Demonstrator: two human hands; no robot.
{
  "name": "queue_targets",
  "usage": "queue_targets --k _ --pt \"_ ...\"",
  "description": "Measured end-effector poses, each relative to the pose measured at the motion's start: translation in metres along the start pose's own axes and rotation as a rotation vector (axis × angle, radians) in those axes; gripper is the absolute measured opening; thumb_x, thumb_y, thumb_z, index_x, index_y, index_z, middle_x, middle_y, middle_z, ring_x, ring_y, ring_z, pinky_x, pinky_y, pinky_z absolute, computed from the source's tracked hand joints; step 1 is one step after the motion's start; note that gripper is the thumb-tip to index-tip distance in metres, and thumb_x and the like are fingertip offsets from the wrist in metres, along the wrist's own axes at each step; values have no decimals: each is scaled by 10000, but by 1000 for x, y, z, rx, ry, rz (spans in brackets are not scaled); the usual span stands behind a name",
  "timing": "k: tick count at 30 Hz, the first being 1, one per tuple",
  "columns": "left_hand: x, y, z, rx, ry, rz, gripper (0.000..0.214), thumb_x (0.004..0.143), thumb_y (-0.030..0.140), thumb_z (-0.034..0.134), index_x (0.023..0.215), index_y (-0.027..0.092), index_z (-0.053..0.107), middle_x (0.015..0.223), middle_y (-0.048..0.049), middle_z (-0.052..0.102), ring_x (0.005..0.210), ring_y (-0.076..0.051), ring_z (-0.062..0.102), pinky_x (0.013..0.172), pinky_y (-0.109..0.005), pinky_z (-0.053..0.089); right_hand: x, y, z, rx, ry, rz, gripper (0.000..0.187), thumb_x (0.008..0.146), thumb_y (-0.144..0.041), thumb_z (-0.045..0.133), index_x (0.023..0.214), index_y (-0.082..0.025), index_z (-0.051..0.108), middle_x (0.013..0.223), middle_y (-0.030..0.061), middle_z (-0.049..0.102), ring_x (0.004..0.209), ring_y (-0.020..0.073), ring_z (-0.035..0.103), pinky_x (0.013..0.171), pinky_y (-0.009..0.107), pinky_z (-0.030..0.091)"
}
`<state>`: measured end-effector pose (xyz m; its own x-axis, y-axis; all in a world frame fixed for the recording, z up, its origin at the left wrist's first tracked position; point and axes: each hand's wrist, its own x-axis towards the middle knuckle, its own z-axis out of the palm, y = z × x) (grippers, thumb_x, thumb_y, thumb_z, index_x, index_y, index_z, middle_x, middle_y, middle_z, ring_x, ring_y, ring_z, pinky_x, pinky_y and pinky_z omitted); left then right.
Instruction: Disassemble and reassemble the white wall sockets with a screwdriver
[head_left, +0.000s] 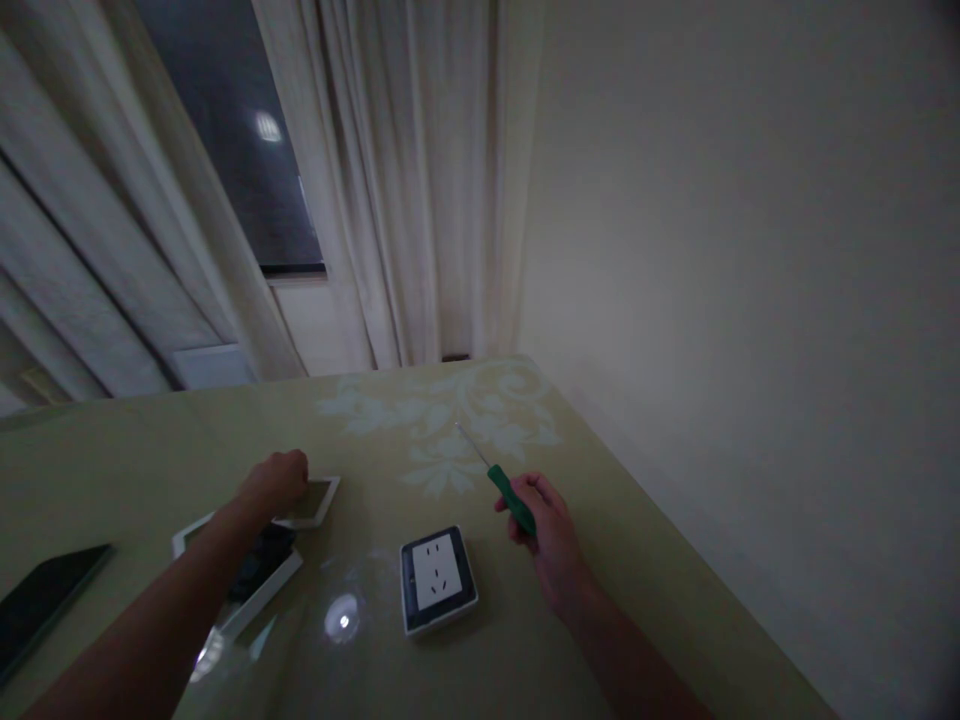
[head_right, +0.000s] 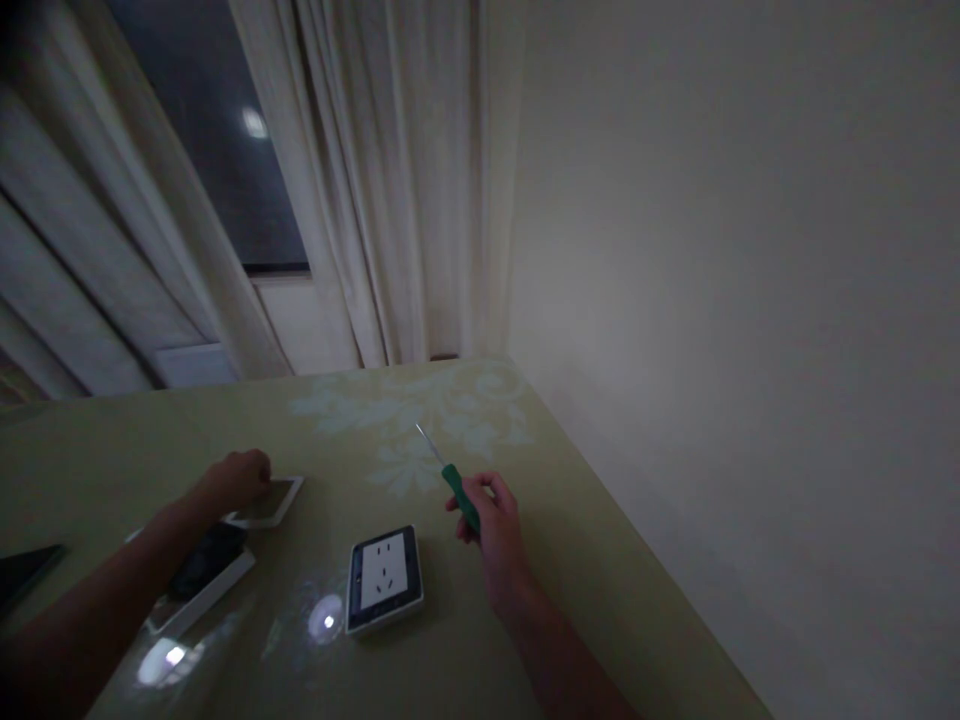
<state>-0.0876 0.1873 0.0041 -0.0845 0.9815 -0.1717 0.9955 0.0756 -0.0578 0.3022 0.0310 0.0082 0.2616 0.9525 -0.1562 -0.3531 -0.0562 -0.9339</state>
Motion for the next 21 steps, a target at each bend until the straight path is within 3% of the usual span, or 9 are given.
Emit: queue_targets --k 8,14,21 --pt "12 -9 0 17 -119 17 328 1031 364 746 1304 191 693 1312 -88 726 1131 -266 739 945 -464 643 6 7 -3 -18 26 13 495 706 -631 866 829 -223 612 746 19 767 513 116 531 522 256 350" --pt "16 -27 -3 56 -154 -15 335 1022 366 757 1306 199 694 1318 -85 724 1141 -270 737 943 -457 641 8 9 -4 -32 34 10 463 706 -614 863 805 -228 627 741 19 763 516 120 521 523 268 346" --pt "20 -38 11 30 -130 -26 337 1029 370 748 1310 194 690 1316 -88 723 1133 -268 738 945 -464 642 7 10 -5 -53 39 9 433 723 -594 841 803 -228 624 738 21 755 528 125 518 534 277 350"
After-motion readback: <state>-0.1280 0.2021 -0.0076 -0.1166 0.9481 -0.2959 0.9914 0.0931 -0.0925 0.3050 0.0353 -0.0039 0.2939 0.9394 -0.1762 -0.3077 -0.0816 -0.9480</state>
